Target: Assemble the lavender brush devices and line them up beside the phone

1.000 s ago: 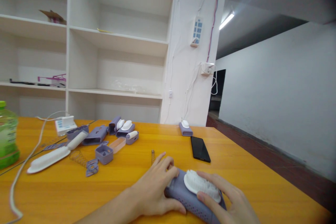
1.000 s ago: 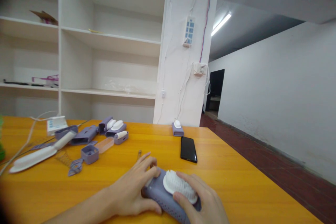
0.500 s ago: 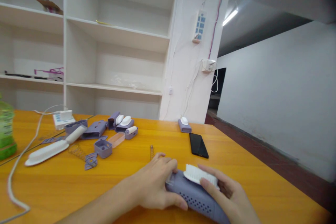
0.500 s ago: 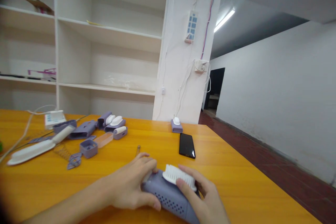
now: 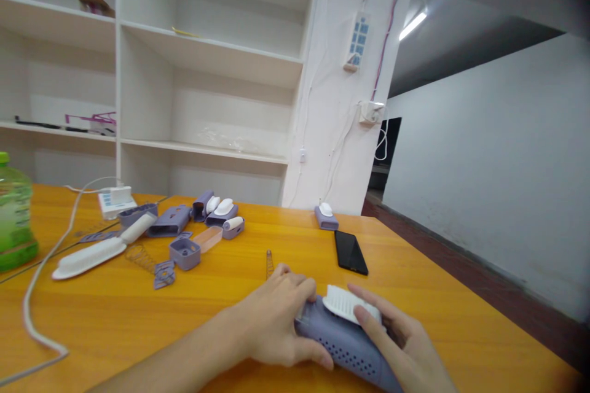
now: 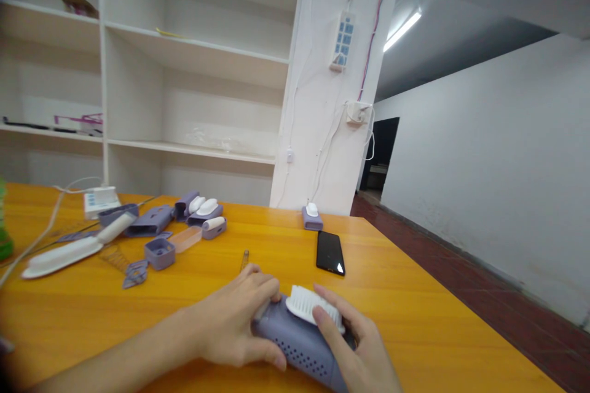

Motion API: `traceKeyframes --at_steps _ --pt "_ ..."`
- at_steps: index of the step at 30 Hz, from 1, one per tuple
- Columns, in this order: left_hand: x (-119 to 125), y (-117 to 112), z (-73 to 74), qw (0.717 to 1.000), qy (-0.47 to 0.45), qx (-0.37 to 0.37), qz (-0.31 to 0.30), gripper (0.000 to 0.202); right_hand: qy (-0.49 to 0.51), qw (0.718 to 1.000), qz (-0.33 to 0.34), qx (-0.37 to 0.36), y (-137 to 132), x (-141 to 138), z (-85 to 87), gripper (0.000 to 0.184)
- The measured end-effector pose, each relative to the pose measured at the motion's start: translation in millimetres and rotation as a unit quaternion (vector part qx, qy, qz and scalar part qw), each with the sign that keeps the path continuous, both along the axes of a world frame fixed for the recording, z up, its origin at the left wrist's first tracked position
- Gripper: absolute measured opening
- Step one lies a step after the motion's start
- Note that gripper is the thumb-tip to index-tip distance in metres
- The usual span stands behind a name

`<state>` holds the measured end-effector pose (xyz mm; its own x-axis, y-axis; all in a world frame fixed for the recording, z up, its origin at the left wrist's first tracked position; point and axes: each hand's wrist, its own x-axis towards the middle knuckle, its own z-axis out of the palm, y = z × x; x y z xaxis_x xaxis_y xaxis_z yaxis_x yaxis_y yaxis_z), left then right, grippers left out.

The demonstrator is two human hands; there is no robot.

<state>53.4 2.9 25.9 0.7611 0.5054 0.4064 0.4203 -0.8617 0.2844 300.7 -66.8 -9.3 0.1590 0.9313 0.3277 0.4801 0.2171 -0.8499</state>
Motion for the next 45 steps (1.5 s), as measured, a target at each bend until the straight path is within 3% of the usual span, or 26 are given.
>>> traceKeyframes --at_steps 14,20,31,41,45 --pt "0 2 -3.4 1.000 0.001 -0.003 -0.007 0.068 -0.123 0.990 -0.023 0.069 -11 -13 8.9 0.044" --pt "-4 1 -7.7 0.999 -0.013 -0.029 -0.015 0.073 -0.134 0.990 -0.012 0.043 -17 2 5.8 0.058" --pt "-5 9 -19.5 0.997 -0.035 -0.059 -0.042 0.082 -0.109 0.989 0.072 -0.070 -12 9 14.0 0.054" --pt "-7 11 -18.4 0.996 -0.023 -0.080 -0.033 0.071 -0.068 0.991 0.111 -0.042 -4 -5 13.3 0.050" --pt "-8 9 -19.8 0.994 -0.029 -0.106 -0.023 0.087 -0.062 0.991 0.109 -0.047 -2 -6 13.1 0.047"
